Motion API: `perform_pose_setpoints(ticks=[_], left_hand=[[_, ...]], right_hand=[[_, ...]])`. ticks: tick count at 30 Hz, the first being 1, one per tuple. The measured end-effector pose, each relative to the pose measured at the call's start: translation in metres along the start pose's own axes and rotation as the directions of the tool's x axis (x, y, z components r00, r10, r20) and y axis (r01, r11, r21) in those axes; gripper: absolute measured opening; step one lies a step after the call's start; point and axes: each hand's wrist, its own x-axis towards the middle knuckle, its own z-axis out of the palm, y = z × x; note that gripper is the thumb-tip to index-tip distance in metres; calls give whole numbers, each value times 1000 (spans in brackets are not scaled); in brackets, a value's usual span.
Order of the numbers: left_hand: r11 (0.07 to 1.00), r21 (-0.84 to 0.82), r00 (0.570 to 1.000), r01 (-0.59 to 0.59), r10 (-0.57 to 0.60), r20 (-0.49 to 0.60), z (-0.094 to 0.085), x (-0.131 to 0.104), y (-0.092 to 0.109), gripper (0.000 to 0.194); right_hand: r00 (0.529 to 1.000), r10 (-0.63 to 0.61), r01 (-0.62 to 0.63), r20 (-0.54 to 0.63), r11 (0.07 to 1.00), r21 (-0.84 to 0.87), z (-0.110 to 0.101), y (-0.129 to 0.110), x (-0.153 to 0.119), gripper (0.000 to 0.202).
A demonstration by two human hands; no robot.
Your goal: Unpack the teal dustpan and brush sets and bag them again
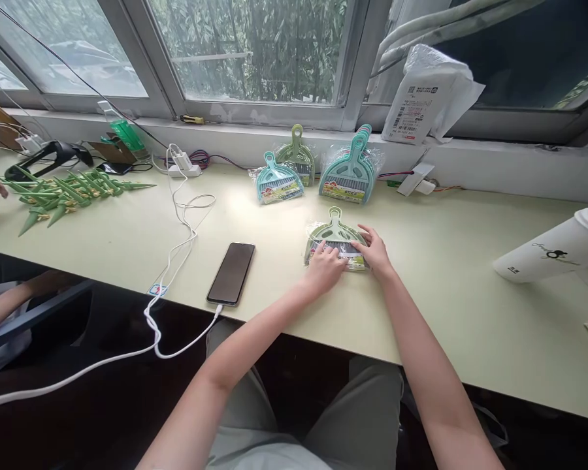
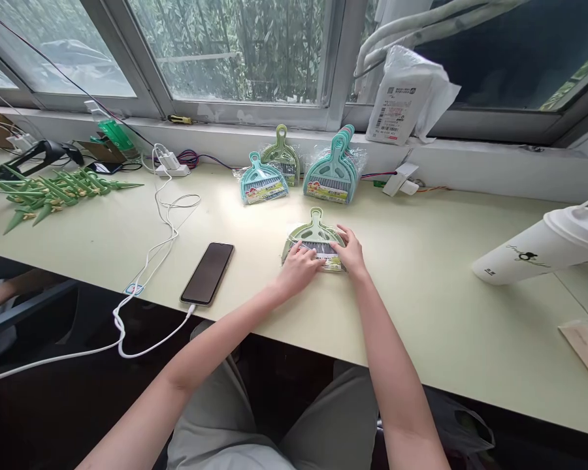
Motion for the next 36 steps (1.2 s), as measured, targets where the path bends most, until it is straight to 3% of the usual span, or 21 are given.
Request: perform_pose_setpoints(ticks=[4, 7, 11, 13, 15, 17, 18, 19, 23, 29, 36], left_hand=[[982, -95, 986, 163, -166, -30, -10, 5, -19, 36], [936, -139, 939, 324, -336, -72, -30, -1, -37, 35], [883, -147, 871, 446, -466, -156, -73, -39, -48, 30], [811, -128, 778, 571, -584, -230, -96, -73, -51, 39], [675, -125, 632, 727, -729, -263, -114, -110, -57, 61], [508, -123, 477, 852, -852, -217, -122, -143, -63, 90], [444, -119, 420, 888, -889, -182, -123, -156, -66, 100], [409, -117, 394, 905, -910, -129, -121, -167, -69, 106], [395, -113, 398, 912, -917, 3, -105, -179, -73, 112], [440, -172, 429, 882, -898, -95, -91, -177, -61, 91], [488, -297, 461, 821, -873, -160, -91, -209, -19, 85]], right_hand=[[999, -35, 37, -29, 997, 74, 0, 3, 0, 60], [997, -48, 50, -56, 999, 22, 2, 3, 0, 52], [997, -56, 54, -52, 998, -39, 2, -3, -3, 46], [997, -57, 54, -53, 997, -56, 2, -7, -6, 45], [997, -50, 46, -53, 996, -72, 2, -10, -8, 45], [998, -36, 31, -56, 996, -89, 2, -13, -9, 47], [998, -29, 24, -58, 995, -96, 2, -14, -10, 47], [998, -25, 19, -60, 995, -102, 2, -14, -10, 48], [998, -18, 10, -59, 993, -121, 2, -16, -11, 50], [998, -8, -4, -67, 985, -174, 1, -19, -11, 54], [986, -73, 33, -152, 967, -251, -1, -8, -6, 54]])
